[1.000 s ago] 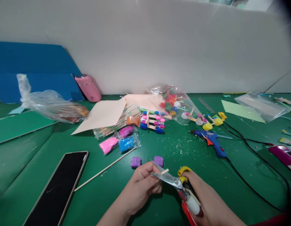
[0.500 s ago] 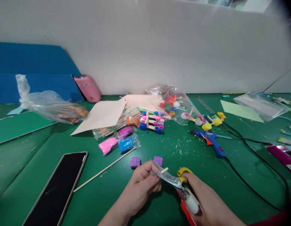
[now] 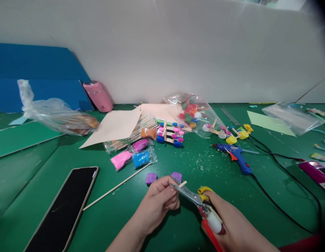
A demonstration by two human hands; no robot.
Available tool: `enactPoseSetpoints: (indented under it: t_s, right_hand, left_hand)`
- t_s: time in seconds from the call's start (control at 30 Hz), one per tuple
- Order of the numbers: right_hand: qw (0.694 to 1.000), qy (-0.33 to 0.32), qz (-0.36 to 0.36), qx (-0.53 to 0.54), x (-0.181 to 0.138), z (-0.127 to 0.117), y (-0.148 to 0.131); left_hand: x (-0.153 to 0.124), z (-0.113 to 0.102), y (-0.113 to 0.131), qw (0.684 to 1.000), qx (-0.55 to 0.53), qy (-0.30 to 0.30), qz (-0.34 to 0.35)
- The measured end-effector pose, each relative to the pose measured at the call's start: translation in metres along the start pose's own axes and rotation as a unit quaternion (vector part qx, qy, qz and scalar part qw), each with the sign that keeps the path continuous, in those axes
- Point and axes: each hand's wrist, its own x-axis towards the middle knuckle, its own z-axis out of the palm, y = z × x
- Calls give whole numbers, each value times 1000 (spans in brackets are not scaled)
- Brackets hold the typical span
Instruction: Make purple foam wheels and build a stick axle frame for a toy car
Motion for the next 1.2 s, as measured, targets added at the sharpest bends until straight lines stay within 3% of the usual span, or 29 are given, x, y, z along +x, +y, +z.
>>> enactPoseSetpoints:
  t_s: [0.2,0.37,0.47,0.63,0.73,0.8,0.87,1.07,1.2]
  right_hand:
    - [991,-77,12,109,1,-19,11]
    - [988,-77,23,132,0,-24,16]
    - [992,-75,26,101,1,-21,11]
    - [997,-46,14,52,5,-12,-7]
    - [999,-28,15,26,6,-8,-14]
    - [1000,-21,9,21,5,-6,-16]
    - [999,-26,2,28,4,-5,-15]
    - [999,-27,-5,34,0,-9,-12]
    - [999,-26,-7,29,0,-9,-12]
  left_hand:
    - [1,-1,5,1000,16,20,-19]
    - [-2,1,5,988,139,43,59]
    - [-5,1,3,939,308,85,130]
    - [-6,0,-2,803,518,119,270]
    - [-6,-1,-4,775,543,138,294]
    - [-6,-1,-4,787,528,143,285]
    - [-7,-1,-2,820,492,140,255]
    - [-6,-4,0,970,210,61,111]
    - [-4,-2,-1,998,37,-7,47]
